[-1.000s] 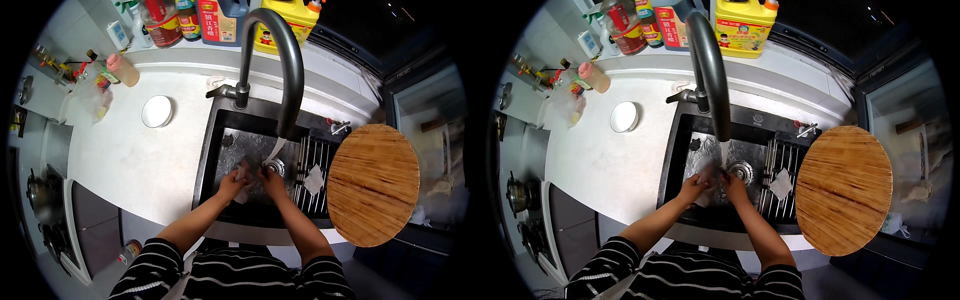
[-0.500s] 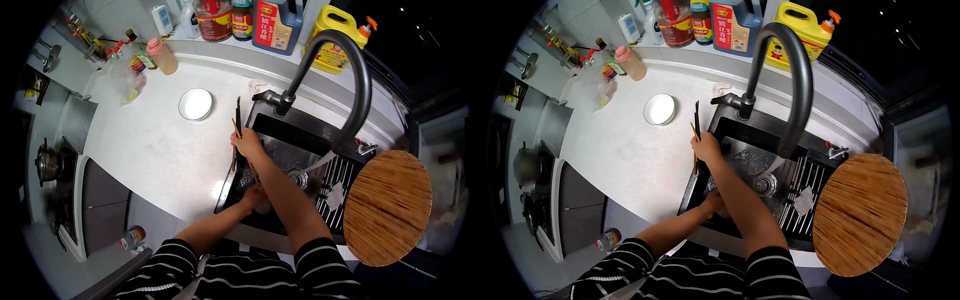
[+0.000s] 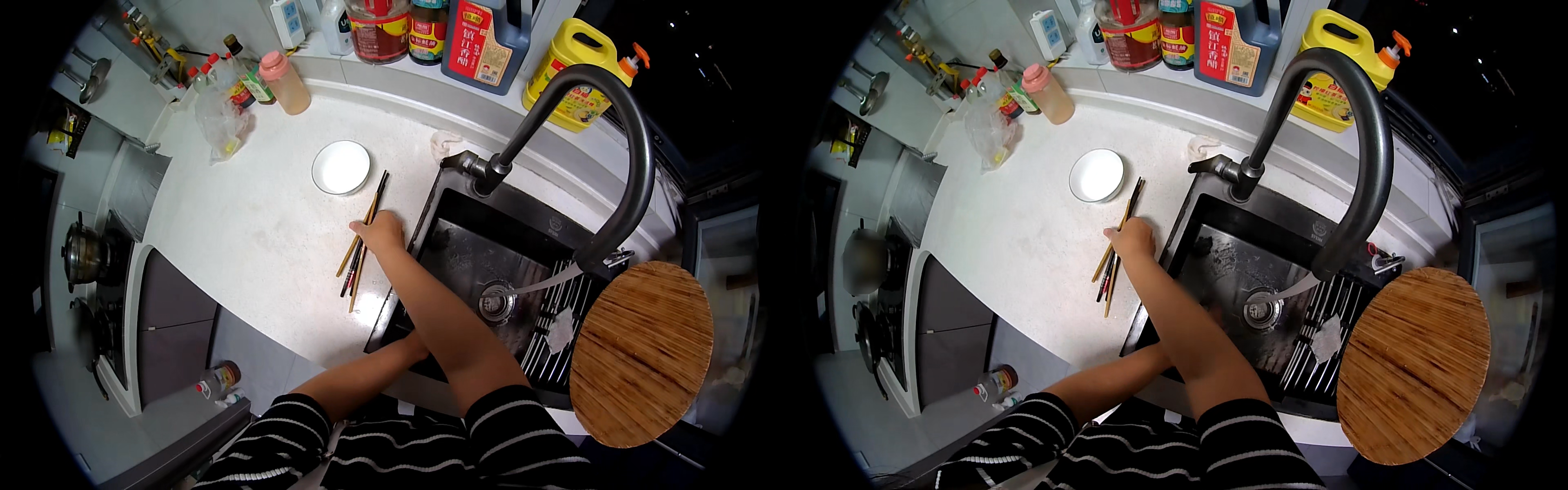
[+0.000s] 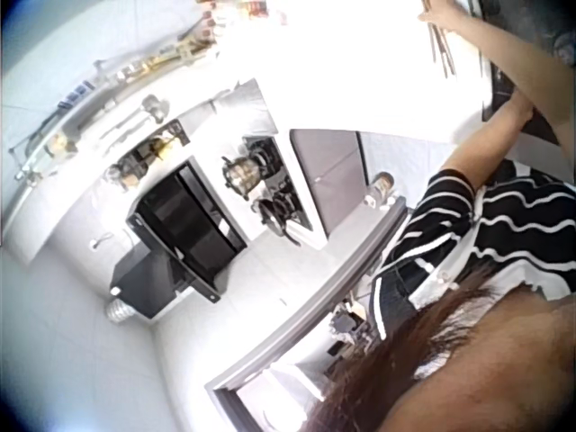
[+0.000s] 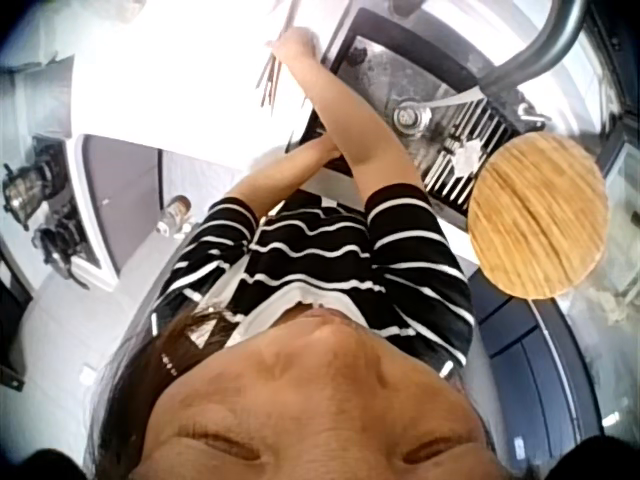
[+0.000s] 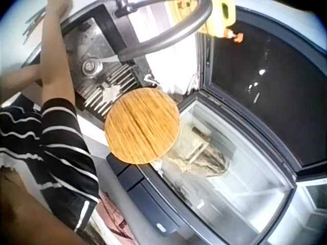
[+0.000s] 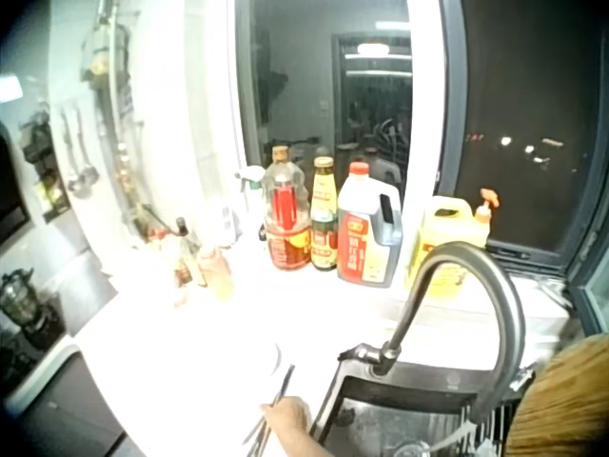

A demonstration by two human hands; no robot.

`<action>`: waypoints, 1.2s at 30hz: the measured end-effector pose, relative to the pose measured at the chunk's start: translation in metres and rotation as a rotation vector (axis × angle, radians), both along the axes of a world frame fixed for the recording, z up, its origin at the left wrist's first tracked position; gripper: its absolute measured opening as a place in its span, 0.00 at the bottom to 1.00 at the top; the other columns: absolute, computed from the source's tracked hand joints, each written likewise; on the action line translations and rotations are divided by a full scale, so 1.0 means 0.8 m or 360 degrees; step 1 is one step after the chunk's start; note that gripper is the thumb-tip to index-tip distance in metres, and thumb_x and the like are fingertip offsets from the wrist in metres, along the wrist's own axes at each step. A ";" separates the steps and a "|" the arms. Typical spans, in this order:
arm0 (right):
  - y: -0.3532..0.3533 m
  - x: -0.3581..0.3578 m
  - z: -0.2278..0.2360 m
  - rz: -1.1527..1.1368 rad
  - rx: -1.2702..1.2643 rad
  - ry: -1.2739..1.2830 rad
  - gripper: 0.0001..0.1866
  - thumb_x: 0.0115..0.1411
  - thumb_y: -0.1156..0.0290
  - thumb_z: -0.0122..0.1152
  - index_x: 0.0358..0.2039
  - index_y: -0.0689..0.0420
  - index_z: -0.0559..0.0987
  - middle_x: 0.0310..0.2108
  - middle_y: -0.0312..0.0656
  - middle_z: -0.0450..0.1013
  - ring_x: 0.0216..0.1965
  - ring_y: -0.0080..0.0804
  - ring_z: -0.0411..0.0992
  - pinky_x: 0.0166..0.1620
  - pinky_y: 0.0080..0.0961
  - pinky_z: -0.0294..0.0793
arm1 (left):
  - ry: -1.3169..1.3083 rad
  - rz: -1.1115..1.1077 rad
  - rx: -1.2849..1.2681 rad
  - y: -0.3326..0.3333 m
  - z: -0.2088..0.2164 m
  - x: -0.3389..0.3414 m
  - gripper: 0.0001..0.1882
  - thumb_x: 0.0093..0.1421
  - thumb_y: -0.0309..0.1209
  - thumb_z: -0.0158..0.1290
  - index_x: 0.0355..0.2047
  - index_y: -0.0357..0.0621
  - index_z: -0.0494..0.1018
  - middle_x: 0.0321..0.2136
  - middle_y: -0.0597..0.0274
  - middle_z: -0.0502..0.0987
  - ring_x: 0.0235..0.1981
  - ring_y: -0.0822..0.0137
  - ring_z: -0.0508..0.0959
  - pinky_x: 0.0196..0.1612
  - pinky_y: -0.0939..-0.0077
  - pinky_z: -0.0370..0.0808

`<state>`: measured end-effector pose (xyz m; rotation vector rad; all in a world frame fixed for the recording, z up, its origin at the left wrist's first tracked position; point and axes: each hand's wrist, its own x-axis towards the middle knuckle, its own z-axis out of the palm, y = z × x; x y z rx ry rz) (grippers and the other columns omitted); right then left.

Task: The person washes a cloth and several chopsticks in a sink using soap and water. They apply liquid soap to the cloth, scrub it with their hands under a faucet, and rinse the chopsticks before placing them on a drying rack.

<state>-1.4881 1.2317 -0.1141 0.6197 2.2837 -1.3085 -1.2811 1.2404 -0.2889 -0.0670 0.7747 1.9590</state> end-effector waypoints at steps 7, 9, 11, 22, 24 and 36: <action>0.118 0.141 0.009 -0.0029 0.0093 0.0878 0.21 0.51 0.58 0.60 0.36 0.64 0.75 0.36 0.49 0.73 0.41 0.47 0.70 0.41 0.35 0.70 | 0.0086 0.0186 -0.0100 0.024 0.092 -0.041 0.16 0.60 0.39 0.46 0.45 0.47 0.66 0.44 0.61 0.70 0.43 0.68 0.71 0.45 0.71 0.68; 0.190 0.207 -0.012 0.0078 0.0754 0.1067 0.21 0.52 0.59 0.59 0.41 0.63 0.74 0.43 0.48 0.70 0.46 0.43 0.67 0.42 0.34 0.70 | -0.0383 0.0188 -0.0131 0.041 0.113 -0.055 0.16 0.61 0.40 0.44 0.46 0.49 0.66 0.44 0.60 0.70 0.44 0.67 0.70 0.46 0.69 0.68; 0.237 0.263 -0.057 -0.0425 0.0300 0.0564 0.22 0.53 0.60 0.59 0.43 0.62 0.72 0.44 0.46 0.69 0.49 0.38 0.66 0.42 0.30 0.70 | -0.0766 0.0198 -0.0130 0.065 0.144 -0.073 0.16 0.62 0.39 0.40 0.47 0.48 0.65 0.44 0.58 0.70 0.45 0.64 0.70 0.49 0.63 0.67; 0.268 0.275 -0.061 -0.1029 -0.0232 0.0739 0.17 0.45 0.69 0.63 0.36 0.60 0.73 0.32 0.42 0.72 0.34 0.29 0.71 0.37 0.22 0.70 | -0.0614 0.0082 -0.0591 0.139 0.171 -0.088 0.22 0.63 0.43 0.31 0.52 0.46 0.61 0.51 0.56 0.66 0.52 0.55 0.65 0.57 0.57 0.57; 0.256 0.273 -0.048 -0.0822 -0.0011 0.0877 0.18 0.42 0.71 0.65 0.35 0.62 0.73 0.32 0.40 0.72 0.33 0.25 0.70 0.37 0.22 0.70 | -0.0783 0.0131 -0.0328 0.142 0.132 -0.082 0.23 0.62 0.47 0.33 0.50 0.47 0.63 0.46 0.55 0.69 0.47 0.54 0.68 0.53 0.57 0.63; 0.277 0.292 -0.137 -0.1009 -0.0367 0.1145 0.09 0.46 0.70 0.62 0.25 0.58 0.73 0.34 0.39 0.69 0.34 0.34 0.69 0.37 0.29 0.70 | -0.1016 0.0351 -0.0323 0.142 0.118 -0.060 0.30 0.59 0.57 0.35 0.44 0.43 0.67 0.40 0.53 0.72 0.44 0.55 0.71 0.48 0.56 0.68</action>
